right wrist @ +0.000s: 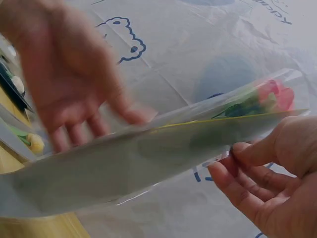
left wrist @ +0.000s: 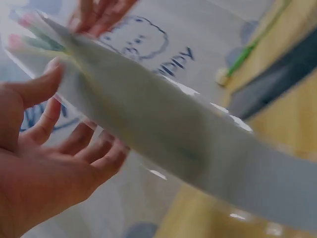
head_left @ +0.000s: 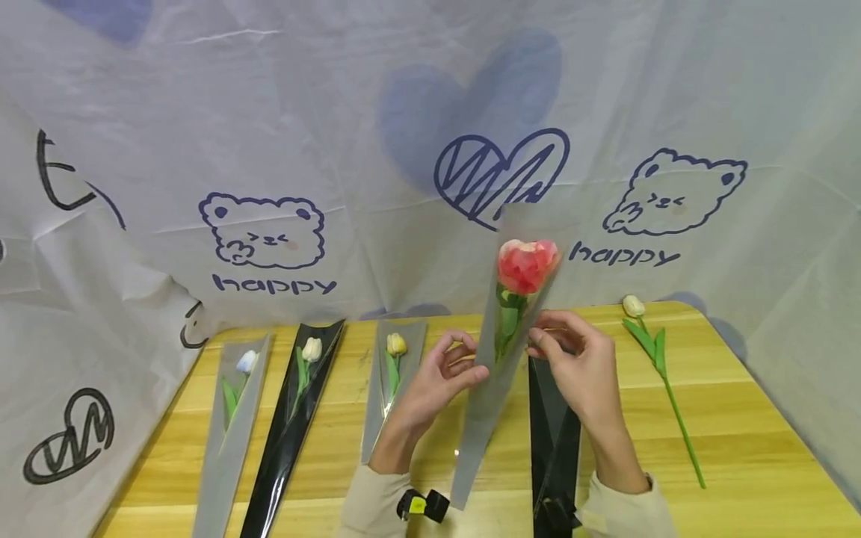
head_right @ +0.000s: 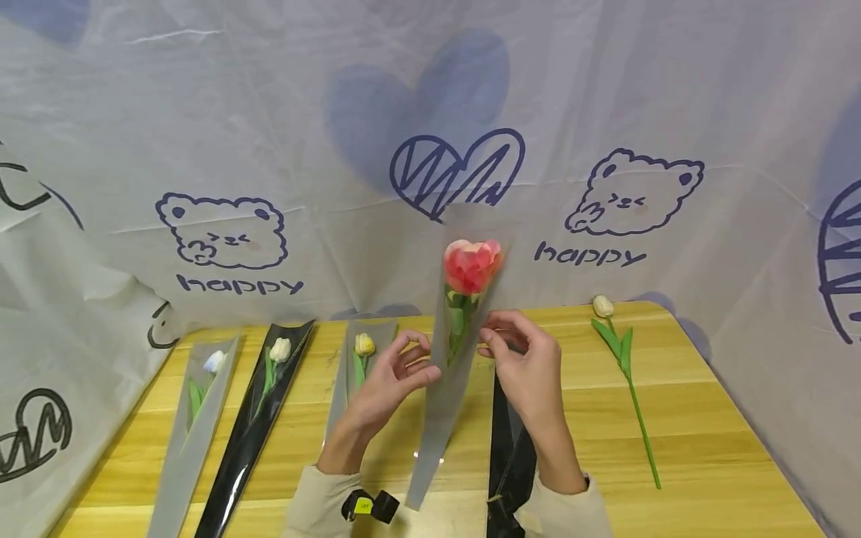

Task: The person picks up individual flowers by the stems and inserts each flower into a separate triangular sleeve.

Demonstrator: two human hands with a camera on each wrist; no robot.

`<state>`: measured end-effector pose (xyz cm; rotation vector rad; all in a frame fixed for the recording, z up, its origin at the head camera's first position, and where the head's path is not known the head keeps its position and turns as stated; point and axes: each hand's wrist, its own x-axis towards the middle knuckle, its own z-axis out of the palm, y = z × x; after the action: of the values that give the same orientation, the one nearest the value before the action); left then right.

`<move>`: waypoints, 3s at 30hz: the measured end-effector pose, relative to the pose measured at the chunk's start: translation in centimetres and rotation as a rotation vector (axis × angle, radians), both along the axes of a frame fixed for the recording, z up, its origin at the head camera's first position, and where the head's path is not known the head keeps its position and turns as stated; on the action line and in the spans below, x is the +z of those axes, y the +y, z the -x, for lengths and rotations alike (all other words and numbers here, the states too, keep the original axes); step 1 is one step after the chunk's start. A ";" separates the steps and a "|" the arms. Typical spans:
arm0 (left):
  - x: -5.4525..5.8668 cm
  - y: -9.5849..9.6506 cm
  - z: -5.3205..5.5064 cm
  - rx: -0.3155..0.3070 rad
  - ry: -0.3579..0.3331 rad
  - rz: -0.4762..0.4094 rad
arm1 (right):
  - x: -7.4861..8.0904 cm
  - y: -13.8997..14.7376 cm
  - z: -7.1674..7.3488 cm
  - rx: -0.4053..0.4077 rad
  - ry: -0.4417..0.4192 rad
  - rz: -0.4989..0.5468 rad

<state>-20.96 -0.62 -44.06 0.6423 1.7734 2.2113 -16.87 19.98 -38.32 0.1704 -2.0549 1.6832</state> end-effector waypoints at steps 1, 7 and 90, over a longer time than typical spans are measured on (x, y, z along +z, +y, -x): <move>-0.3 0.1 0.1 -0.038 -0.011 0.016 | -0.1 0.1 0.0 -0.009 0.013 0.018; -1.0 1.0 0.1 -0.091 -0.031 0.097 | -0.2 0.6 0.2 -0.014 0.024 0.082; -4.8 7.5 2.5 -0.011 -0.231 0.303 | -8.8 18.8 -1.7 -0.237 -0.877 -0.431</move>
<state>-23.44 6.86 -48.90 0.3166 1.9177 1.8655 -15.16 38.76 -47.14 -0.7781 -2.8918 1.2416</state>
